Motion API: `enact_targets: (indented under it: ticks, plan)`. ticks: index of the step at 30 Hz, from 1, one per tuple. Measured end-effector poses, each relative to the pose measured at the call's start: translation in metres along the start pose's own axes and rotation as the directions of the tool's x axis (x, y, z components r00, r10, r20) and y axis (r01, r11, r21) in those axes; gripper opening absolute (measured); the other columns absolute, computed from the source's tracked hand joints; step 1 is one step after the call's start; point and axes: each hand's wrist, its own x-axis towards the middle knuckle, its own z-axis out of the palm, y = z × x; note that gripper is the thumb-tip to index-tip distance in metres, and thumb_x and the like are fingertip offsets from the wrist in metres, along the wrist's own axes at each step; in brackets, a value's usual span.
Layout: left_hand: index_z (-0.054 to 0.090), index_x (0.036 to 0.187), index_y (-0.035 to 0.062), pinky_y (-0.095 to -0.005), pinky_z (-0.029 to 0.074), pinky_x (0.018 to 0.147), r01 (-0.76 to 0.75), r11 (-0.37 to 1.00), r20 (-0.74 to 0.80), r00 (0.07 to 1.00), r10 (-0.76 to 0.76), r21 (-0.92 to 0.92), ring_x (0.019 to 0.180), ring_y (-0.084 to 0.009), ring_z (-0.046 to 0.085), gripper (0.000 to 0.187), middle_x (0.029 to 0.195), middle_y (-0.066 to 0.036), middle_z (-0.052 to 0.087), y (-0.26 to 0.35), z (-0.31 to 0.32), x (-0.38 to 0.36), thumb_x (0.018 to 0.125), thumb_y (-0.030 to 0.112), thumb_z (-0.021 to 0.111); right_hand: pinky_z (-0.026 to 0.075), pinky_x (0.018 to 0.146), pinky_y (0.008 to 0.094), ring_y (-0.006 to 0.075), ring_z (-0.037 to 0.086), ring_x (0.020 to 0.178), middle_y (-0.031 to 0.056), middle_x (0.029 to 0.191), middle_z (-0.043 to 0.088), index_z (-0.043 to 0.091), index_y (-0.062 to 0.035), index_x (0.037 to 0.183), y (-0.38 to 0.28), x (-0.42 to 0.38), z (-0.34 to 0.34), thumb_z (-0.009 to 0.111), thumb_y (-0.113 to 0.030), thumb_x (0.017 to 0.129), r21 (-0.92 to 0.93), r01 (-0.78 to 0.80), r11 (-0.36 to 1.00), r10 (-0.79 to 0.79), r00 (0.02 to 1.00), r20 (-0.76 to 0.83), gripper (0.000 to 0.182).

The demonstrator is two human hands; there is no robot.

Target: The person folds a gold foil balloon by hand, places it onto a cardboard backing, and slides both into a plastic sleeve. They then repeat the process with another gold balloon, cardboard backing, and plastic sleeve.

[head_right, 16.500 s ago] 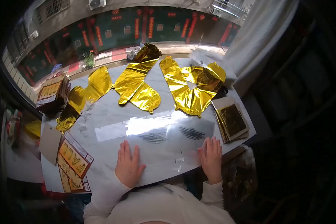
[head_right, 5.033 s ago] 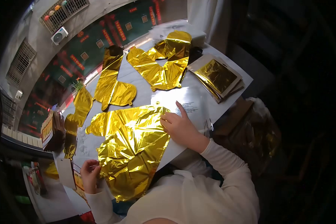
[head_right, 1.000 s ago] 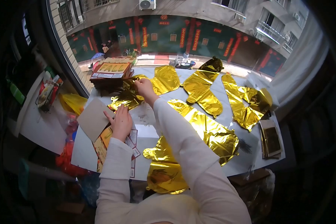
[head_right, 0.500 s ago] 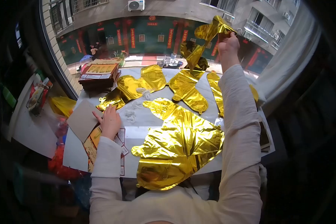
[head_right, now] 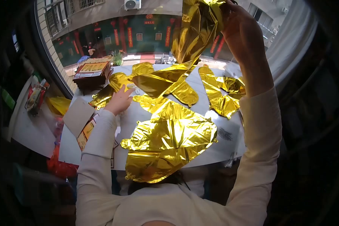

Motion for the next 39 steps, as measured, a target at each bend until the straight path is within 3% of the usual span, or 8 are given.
enact_targets:
  ticks: [2, 3, 7, 19, 24, 31, 33, 39]
  plan:
    - [0.057, 0.15, 0.0201, -0.069, 0.026, 0.123, -0.145, 0.988, -0.044, 0.989, 0.142, -0.062, 0.156, -0.0404, 0.034, 0.05, 0.171, -0.025, 0.029, -0.027, 0.045, 0.064, 0.101, 0.027, 0.059, 0.049, 0.107, 0.0357, 0.0214, 0.067, 0.117, 0.0089, 0.127, 0.073, 0.067, 0.0001, 0.129, -0.01, -0.024, 0.009, 0.054, -0.022, 0.11, 0.036, -0.005, 0.999, 0.006, 1.0, -0.023, 0.032]
    - [0.06, 0.15, 0.0256, -0.0695, 0.029, 0.121, -0.301, 0.654, -0.151, 0.949, 0.277, -0.694, 0.158, -0.0396, 0.031, 0.049, 0.173, -0.024, 0.025, -0.101, 0.122, 0.133, 0.101, 0.028, 0.061, 0.049, 0.108, 0.0362, 0.022, 0.067, 0.119, 0.0096, 0.129, 0.072, 0.066, 0.0004, 0.131, -0.014, -0.036, 0.012, 0.053, -0.022, 0.11, 0.078, -0.013, 0.997, 0.017, 0.998, -0.053, 0.033]
    - [0.081, 0.118, 0.0241, -0.0476, 0.054, 0.102, -0.191, 0.982, -0.338, 0.924, 0.181, 0.004, 0.119, -0.0385, 0.068, 0.028, 0.142, -0.022, 0.064, -0.024, 0.061, 0.09, 0.094, 0.02, 0.067, 0.05, 0.108, 0.0382, 0.0233, 0.066, 0.121, 0.0118, 0.132, 0.071, 0.064, 0.0009, 0.135, -0.026, -0.089, 0.02, 0.054, -0.025, 0.111, 0.107, -0.026, 0.994, 0.055, 0.959, -0.278, 0.037]
    - [0.079, 0.101, 0.0014, -0.0406, 0.06, 0.085, -0.187, 0.951, -0.349, 0.933, 0.092, -0.248, 0.092, -0.0351, 0.075, 0.019, 0.094, -0.017, 0.077, -0.029, -0.061, 0.023, 0.084, 0.007, 0.075, 0.049, 0.115, 0.0399, 0.0264, 0.064, 0.131, 0.0192, 0.14, 0.068, 0.06, 0.0052, 0.143, -0.029, -0.177, 0.012, 0.052, -0.017, 0.11, 0.207, -0.071, 0.976, 0.136, 0.938, -0.32, 0.04]
    - [0.081, 0.111, 0.0057, -0.0373, 0.052, 0.106, -0.178, 0.982, 0.008, 0.984, 0.179, -0.065, 0.125, -0.0305, 0.069, 0.03, 0.134, -0.02, 0.071, -0.023, -0.075, -0.056, 0.081, 0.012, 0.084, 0.06, 0.1, 0.039, 0.0281, 0.073, 0.116, 0.0209, 0.132, 0.072, 0.061, 0.0057, 0.137, 0.003, -0.151, 0.012, 0.051, -0.015, 0.11, 0.239, -0.135, 0.962, 0.227, 0.881, -0.415, 0.036]
    - [0.03, 0.168, 0.0058, -0.04, 0.025, 0.129, -0.481, 0.496, -0.07, 0.765, 0.64, -0.723, 0.159, -0.0279, 0.033, 0.112, 0.17, -0.017, 0.038, 0.107, -0.073, -0.075, 0.08, 0.034, 0.095, 0.061, 0.1, 0.0384, 0.0258, 0.073, 0.114, 0.02, 0.127, 0.073, 0.062, 0.0054, 0.136, 0.02, -0.105, 0.068, 0.052, -0.018, 0.11, 0.398, -0.074, 0.914, 0.133, 0.984, -0.121, 0.037]
    - [0.052, 0.153, 0.0056, -0.0399, 0.033, 0.124, -0.604, 0.517, -0.151, 0.726, 0.671, -0.607, 0.148, -0.0295, 0.045, 0.09, 0.156, -0.016, 0.053, 0.133, -0.059, -0.072, 0.078, 0.031, 0.096, 0.06, 0.098, 0.0377, 0.0252, 0.074, 0.111, 0.0182, 0.125, 0.074, 0.064, 0.0042, 0.133, 0.003, -0.093, 0.12, 0.054, -0.02, 0.109, -0.353, -0.234, 0.906, -0.013, 0.818, -0.576, 0.035]
    - [0.074, 0.106, 0.0042, -0.0381, 0.055, 0.095, -0.582, 0.607, -0.253, 0.801, 0.542, -0.541, 0.098, -0.0261, 0.073, 0.027, 0.105, -0.01, 0.075, 0.137, -0.043, -0.061, 0.081, 0.012, 0.078, 0.059, 0.098, 0.0377, 0.0239, 0.074, 0.107, 0.0146, 0.118, 0.076, 0.066, 0.0023, 0.125, -0.026, -0.105, 0.04, 0.056, -0.015, 0.106, 0.245, -0.16, 0.956, 0.198, 0.97, -0.14, 0.028]
